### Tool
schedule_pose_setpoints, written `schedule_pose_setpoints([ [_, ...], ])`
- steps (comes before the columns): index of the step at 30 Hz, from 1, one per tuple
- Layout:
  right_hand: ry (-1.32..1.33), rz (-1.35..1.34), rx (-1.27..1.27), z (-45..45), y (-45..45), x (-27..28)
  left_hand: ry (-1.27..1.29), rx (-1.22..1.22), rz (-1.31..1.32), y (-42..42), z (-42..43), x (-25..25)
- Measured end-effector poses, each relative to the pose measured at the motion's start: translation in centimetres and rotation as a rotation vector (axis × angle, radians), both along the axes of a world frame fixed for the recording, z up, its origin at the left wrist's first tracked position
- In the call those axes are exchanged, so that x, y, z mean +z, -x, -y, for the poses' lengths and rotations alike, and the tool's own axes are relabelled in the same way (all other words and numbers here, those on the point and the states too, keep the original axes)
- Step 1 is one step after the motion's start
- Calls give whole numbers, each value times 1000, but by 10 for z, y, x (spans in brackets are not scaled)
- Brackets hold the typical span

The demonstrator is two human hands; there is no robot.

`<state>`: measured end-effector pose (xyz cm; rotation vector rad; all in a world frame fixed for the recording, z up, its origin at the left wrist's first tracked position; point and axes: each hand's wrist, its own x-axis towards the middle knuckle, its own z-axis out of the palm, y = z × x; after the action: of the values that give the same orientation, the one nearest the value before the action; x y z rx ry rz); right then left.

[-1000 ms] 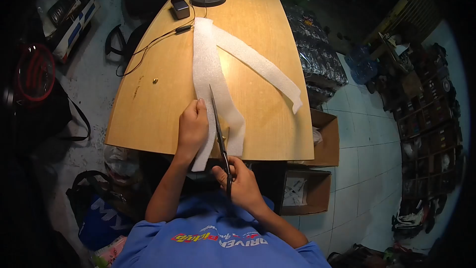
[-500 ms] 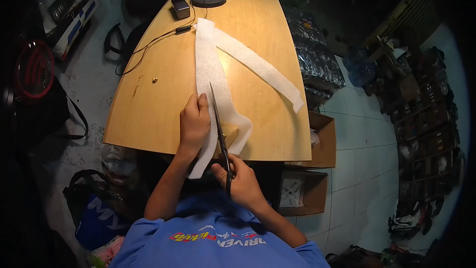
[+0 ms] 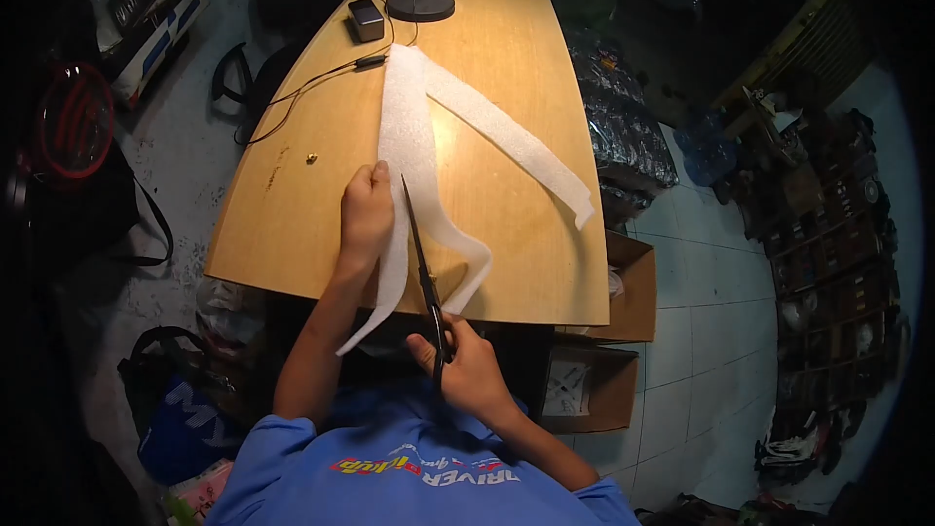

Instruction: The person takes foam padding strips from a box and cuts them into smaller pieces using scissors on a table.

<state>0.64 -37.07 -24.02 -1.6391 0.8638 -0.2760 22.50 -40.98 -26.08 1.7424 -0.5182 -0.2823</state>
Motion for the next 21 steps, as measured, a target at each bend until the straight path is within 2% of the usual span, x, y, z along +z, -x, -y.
schedule_pose_setpoints([
  [2, -43, 2, -22, 3, -3, 3, -31, 24, 111, 12, -2, 5],
  [9, -104, -35, -20, 4, -11, 17, 3, 33, 89, 17, -7, 5],
  [12, -45, -37, -3, 5, -9, 15, -80, -35, -67, 8, -9, 3],
  [15, 26, -70, 22, 4, -6, 12, 134, -91, -320, -15, 4, -21],
  [18, 37, -55, 35, 2, -5, 3, -18, -35, -228, -15, 8, -3],
  [21, -48, -28, 10, 4, -6, 2, -31, 29, 21, -1, 6, -1],
])
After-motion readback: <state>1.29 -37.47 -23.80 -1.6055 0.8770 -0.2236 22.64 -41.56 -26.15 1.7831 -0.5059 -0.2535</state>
